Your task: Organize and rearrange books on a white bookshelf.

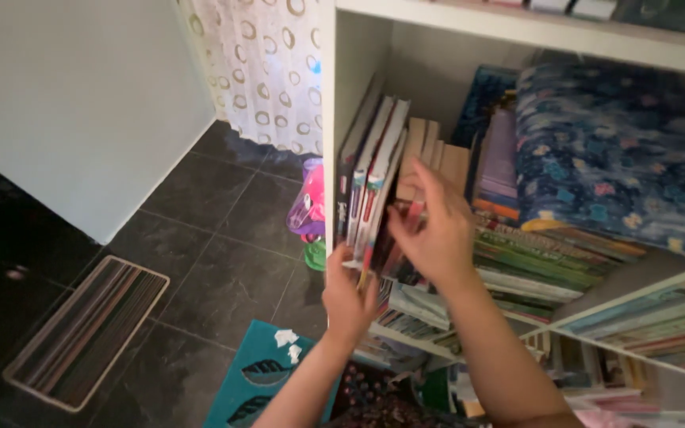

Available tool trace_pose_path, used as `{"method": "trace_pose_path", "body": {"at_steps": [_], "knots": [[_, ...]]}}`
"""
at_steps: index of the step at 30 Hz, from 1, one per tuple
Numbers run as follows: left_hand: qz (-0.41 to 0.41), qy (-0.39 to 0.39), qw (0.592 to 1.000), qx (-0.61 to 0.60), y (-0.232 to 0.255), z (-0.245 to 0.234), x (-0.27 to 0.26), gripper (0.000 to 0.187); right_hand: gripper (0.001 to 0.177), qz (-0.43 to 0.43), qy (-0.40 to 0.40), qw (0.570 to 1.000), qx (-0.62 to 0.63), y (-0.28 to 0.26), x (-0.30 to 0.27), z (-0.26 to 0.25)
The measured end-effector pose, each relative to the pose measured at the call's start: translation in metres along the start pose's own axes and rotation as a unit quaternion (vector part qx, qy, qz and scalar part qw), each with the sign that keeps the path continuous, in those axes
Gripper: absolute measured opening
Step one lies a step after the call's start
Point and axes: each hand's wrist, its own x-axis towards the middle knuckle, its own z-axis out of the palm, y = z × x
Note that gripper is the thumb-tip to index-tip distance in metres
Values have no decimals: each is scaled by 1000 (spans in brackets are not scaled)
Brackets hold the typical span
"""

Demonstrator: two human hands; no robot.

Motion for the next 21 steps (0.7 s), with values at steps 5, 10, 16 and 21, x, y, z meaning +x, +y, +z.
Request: {"method": "trace_pose_path", "body": {"at_steps": [5, 10, 16, 21], "knots": [[326, 58, 932, 149, -79, 33, 14, 62, 72, -8, -4, 1000, -7, 2, -2, -1], [322, 55, 926, 187, -100, 60, 40, 64, 69, -7, 7, 1000, -9, 7, -4, 2], [308, 96, 913, 249, -98, 86, 55, 85, 67, 20, -6, 1000, -9, 10, -7, 3], [307, 143, 906, 253, -106, 95, 59, 92, 55, 14, 3, 1000, 15, 6, -4, 2]]}}
